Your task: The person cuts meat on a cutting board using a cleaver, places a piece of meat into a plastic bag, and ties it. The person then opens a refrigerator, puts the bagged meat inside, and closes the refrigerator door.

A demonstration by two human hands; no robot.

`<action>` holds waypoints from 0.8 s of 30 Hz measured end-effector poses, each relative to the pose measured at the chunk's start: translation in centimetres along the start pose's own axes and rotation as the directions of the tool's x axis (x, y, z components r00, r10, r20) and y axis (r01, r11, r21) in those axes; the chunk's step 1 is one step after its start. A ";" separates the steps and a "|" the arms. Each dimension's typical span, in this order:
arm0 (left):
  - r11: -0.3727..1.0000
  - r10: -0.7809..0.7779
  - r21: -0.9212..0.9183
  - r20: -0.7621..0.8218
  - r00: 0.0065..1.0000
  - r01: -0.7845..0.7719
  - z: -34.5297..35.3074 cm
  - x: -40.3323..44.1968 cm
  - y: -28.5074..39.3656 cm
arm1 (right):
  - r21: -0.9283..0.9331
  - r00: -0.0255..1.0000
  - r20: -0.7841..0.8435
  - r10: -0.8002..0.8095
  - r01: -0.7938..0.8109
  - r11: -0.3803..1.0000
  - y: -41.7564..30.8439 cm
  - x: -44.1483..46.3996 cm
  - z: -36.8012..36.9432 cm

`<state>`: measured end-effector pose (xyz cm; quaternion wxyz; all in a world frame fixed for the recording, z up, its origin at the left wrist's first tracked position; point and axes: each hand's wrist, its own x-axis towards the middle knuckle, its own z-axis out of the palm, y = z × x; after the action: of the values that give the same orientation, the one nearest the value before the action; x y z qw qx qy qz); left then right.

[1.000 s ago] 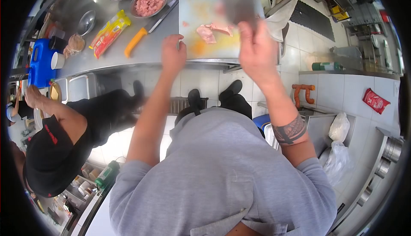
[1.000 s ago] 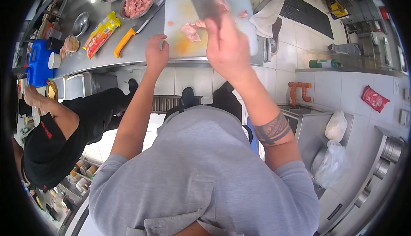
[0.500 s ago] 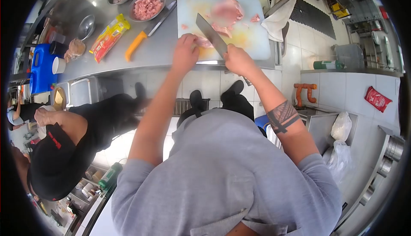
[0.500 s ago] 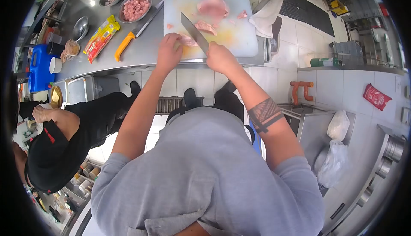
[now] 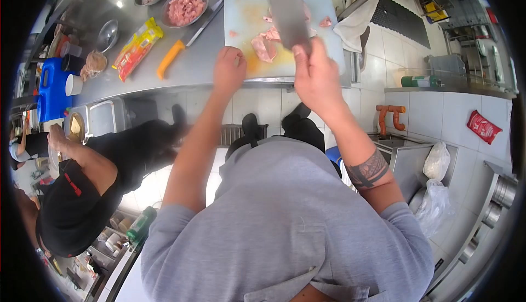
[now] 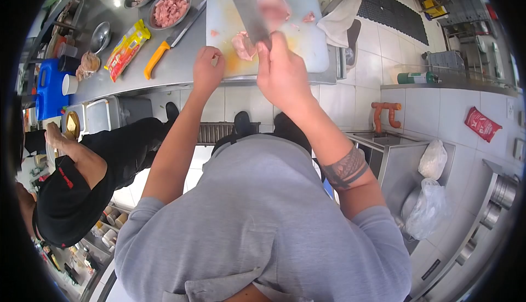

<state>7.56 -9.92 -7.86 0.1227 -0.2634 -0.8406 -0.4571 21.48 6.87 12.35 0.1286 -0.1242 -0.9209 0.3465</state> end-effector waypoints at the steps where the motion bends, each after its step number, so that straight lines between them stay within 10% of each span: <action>1: 1.000 -0.003 0.000 0.001 1.000 0.003 -0.3 -0.4 0.0 | 0.109 0.985 -0.153 -0.077 0.094 0.990 -1.4 0.0 -0.7; 5: 1.000 -0.002 -0.004 -0.037 0.999 0.002 -1.4 -1.1 0.5 | 0.057 0.925 -0.355 -0.134 0.165 0.985 0.6 -1.0 3.9; 6: 1.000 -0.002 -0.010 -0.038 0.999 0.002 -1.5 -1.4 0.6 | -0.022 0.998 -0.010 0.068 -0.068 0.997 3.1 -1.0 6.3; 9: 0.999 0.022 0.029 0.031 0.999 -0.023 -1.4 -1.1 0.9 | -0.167 0.903 0.345 0.254 -0.208 0.964 6.3 -0.3 8.5; 12: 0.998 0.038 -0.050 0.113 0.993 -0.033 -0.9 -0.2 1.3 | -0.129 0.850 0.440 0.290 -0.259 0.957 4.9 -0.1 7.5; 24: 0.967 0.241 0.017 0.265 0.933 -0.255 1.6 1.7 1.2 | -0.192 0.841 0.418 0.344 -0.289 0.938 7.1 -5.2 4.3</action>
<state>6.86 -7.51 -7.09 0.0743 -0.4220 -0.8208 -0.3777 25.98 7.78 3.71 -0.1524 -0.1997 -0.9116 0.3255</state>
